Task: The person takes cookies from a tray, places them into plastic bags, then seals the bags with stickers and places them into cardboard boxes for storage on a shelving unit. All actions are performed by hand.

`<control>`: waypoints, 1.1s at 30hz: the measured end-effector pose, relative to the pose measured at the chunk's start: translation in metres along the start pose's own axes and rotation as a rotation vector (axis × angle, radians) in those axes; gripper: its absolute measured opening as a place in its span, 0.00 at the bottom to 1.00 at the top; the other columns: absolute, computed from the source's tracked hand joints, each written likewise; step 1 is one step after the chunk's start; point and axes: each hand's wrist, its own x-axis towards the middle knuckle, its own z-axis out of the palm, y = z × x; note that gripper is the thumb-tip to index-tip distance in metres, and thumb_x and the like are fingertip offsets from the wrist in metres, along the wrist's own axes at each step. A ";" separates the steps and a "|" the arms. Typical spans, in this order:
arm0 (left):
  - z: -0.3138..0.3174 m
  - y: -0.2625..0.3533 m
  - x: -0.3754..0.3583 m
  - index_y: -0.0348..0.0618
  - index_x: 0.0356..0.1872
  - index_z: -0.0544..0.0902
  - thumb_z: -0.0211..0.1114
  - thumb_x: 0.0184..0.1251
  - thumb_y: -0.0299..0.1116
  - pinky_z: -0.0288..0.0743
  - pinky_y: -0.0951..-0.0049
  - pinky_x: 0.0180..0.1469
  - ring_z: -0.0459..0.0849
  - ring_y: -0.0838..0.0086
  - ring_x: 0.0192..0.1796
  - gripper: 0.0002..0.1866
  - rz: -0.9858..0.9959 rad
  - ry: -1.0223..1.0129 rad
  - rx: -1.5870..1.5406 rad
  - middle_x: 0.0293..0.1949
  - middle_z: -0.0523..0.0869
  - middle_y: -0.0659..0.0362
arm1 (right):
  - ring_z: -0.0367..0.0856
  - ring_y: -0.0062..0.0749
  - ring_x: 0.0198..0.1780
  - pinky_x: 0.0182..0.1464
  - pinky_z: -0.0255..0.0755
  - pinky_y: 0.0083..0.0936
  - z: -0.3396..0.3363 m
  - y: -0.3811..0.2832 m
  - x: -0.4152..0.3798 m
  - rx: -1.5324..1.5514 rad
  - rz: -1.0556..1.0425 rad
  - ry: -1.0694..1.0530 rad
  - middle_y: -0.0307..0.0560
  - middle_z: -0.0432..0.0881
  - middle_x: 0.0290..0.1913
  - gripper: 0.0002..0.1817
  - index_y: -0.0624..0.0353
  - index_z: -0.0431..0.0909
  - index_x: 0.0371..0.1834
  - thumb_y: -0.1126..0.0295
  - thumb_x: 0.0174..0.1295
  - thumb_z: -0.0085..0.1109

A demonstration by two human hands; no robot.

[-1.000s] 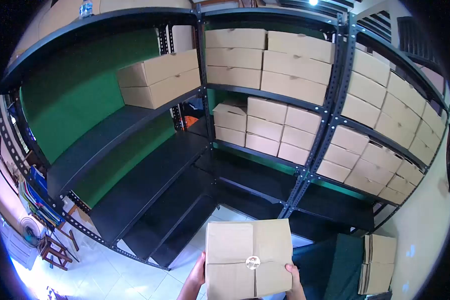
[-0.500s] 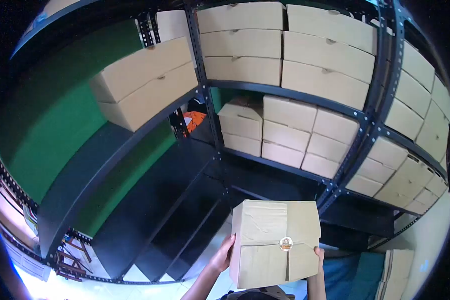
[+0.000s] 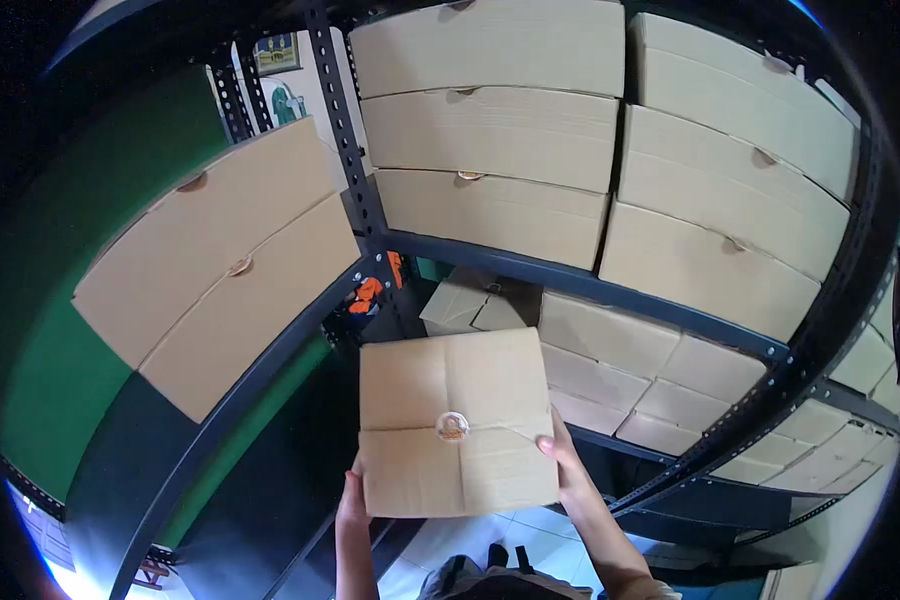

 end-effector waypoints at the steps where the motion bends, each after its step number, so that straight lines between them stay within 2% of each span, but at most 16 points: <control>1: -0.002 0.002 0.009 0.38 0.67 0.51 0.52 0.54 0.67 0.55 0.64 0.65 0.60 0.66 0.66 0.49 0.026 -0.007 -0.002 0.65 0.60 0.55 | 0.60 0.40 0.63 0.63 0.56 0.31 -0.002 0.001 0.014 0.025 -0.007 -0.038 0.55 0.60 0.63 0.48 0.60 0.46 0.69 0.60 0.44 0.61; 5: -0.004 0.005 0.041 0.37 0.67 0.51 0.64 0.36 0.72 0.54 0.65 0.66 0.58 0.67 0.67 0.62 0.009 0.020 0.061 0.66 0.60 0.56 | 0.62 0.42 0.63 0.62 0.58 0.33 -0.005 -0.003 0.042 0.009 0.035 0.032 0.57 0.60 0.63 0.52 0.60 0.44 0.69 0.57 0.43 0.64; 6: -0.003 0.007 0.048 0.37 0.67 0.51 0.64 0.36 0.72 0.54 0.65 0.66 0.58 0.67 0.67 0.62 -0.006 0.012 0.054 0.66 0.60 0.56 | 0.63 0.42 0.62 0.60 0.60 0.35 -0.005 -0.006 0.045 -0.014 0.004 0.057 0.58 0.60 0.63 0.52 0.60 0.45 0.69 0.55 0.42 0.64; 9: -0.001 0.020 0.073 0.34 0.66 0.51 0.74 0.19 0.67 0.51 0.67 0.65 0.57 0.65 0.67 0.70 -0.002 -0.196 0.120 0.65 0.60 0.55 | 0.63 0.42 0.62 0.60 0.61 0.35 -0.002 -0.017 0.047 0.033 0.150 0.151 0.57 0.60 0.62 0.51 0.60 0.47 0.68 0.53 0.43 0.64; 10: 0.003 0.024 0.079 0.33 0.66 0.52 0.79 0.14 0.60 0.52 0.67 0.65 0.58 0.65 0.66 0.71 -0.004 -0.223 0.057 0.64 0.61 0.55 | 0.63 0.42 0.62 0.60 0.61 0.35 0.001 -0.019 0.048 0.017 0.171 0.184 0.57 0.61 0.62 0.50 0.60 0.48 0.67 0.52 0.44 0.63; 13: -0.005 0.029 0.095 0.34 0.64 0.55 0.83 0.14 0.52 0.55 0.67 0.64 0.63 0.67 0.63 0.68 -0.142 -0.200 0.344 0.61 0.66 0.56 | 0.63 0.42 0.62 0.60 0.61 0.36 -0.001 -0.014 0.054 -0.022 0.123 0.220 0.57 0.60 0.62 0.49 0.61 0.47 0.67 0.52 0.45 0.63; 14: -0.018 0.015 0.104 0.37 0.63 0.59 0.84 0.15 0.46 0.59 0.66 0.61 0.66 0.68 0.59 0.64 -0.078 -0.177 0.366 0.57 0.70 0.57 | 0.62 0.42 0.62 0.60 0.61 0.36 0.012 -0.021 0.054 -0.069 0.063 0.214 0.58 0.60 0.62 0.49 0.61 0.46 0.67 0.52 0.46 0.62; 18: -0.042 -0.022 0.122 0.40 0.63 0.60 0.80 0.27 0.51 0.62 0.65 0.59 0.68 0.69 0.58 0.57 0.005 -0.160 0.200 0.55 0.72 0.58 | 0.60 0.43 0.63 0.62 0.58 0.36 0.020 -0.012 0.062 -0.068 0.097 0.317 0.58 0.59 0.62 0.50 0.61 0.46 0.68 0.52 0.46 0.63; 20: -0.030 -0.027 0.132 0.42 0.63 0.60 0.73 0.38 0.57 0.62 0.64 0.60 0.67 0.69 0.60 0.51 -0.022 0.084 0.008 0.58 0.70 0.59 | 0.61 0.43 0.63 0.62 0.58 0.37 0.025 -0.007 0.065 -0.055 0.085 0.341 0.59 0.59 0.62 0.50 0.62 0.45 0.67 0.50 0.47 0.62; 21: -0.035 -0.033 0.137 0.42 0.63 0.60 0.73 0.38 0.57 0.62 0.64 0.60 0.67 0.69 0.60 0.51 -0.038 0.087 0.007 0.58 0.70 0.59 | 0.61 0.43 0.63 0.62 0.58 0.37 0.030 -0.004 0.067 -0.054 0.096 0.354 0.59 0.59 0.62 0.50 0.62 0.45 0.67 0.50 0.47 0.62; 23: -0.044 -0.048 0.149 0.43 0.64 0.59 0.66 0.44 0.62 0.61 0.61 0.61 0.65 0.67 0.62 0.49 0.201 -0.126 -0.063 0.61 0.67 0.60 | 0.75 0.28 0.43 0.43 0.71 0.24 0.038 0.000 0.071 -0.093 -0.047 0.442 0.47 0.75 0.41 0.24 0.60 0.71 0.41 0.49 0.55 0.54; 27: -0.036 -0.048 0.151 0.44 0.65 0.58 0.66 0.40 0.65 0.59 0.58 0.63 0.63 0.67 0.64 0.52 0.174 -0.102 -0.003 0.62 0.65 0.60 | 0.75 0.28 0.44 0.45 0.70 0.23 0.038 0.001 0.073 -0.165 -0.084 0.447 0.47 0.74 0.42 0.23 0.59 0.71 0.42 0.49 0.56 0.52; 28: -0.037 -0.049 0.152 0.44 0.65 0.58 0.66 0.40 0.65 0.59 0.58 0.63 0.63 0.67 0.64 0.52 0.177 -0.106 -0.005 0.62 0.65 0.60 | 0.74 0.25 0.40 0.41 0.69 0.22 0.044 0.000 0.075 -0.165 -0.092 0.463 0.43 0.74 0.37 0.19 0.55 0.70 0.35 0.50 0.57 0.51; 29: -0.039 -0.051 0.149 0.44 0.64 0.59 0.67 0.40 0.64 0.61 0.59 0.61 0.65 0.67 0.62 0.51 0.109 -0.058 -0.064 0.61 0.67 0.60 | 0.74 0.25 0.40 0.41 0.69 0.22 0.043 0.000 0.075 -0.167 -0.096 0.463 0.43 0.74 0.37 0.19 0.55 0.70 0.35 0.50 0.57 0.51; 31: -0.042 -0.049 0.144 0.43 0.63 0.61 0.69 0.39 0.62 0.64 0.60 0.59 0.67 0.68 0.61 0.50 0.043 -0.009 -0.122 0.60 0.68 0.59 | 0.67 0.39 0.58 0.57 0.63 0.31 0.040 0.001 0.072 -0.147 -0.017 0.475 0.56 0.64 0.58 0.47 0.65 0.50 0.65 0.47 0.48 0.59; 33: -0.045 -0.043 0.137 0.43 0.61 0.62 0.72 0.44 0.54 0.69 0.64 0.53 0.71 0.69 0.56 0.45 -0.067 0.020 -0.030 0.56 0.71 0.59 | 0.67 0.39 0.58 0.57 0.64 0.30 0.043 0.003 0.072 -0.154 -0.021 0.479 0.55 0.64 0.58 0.46 0.64 0.51 0.66 0.47 0.48 0.58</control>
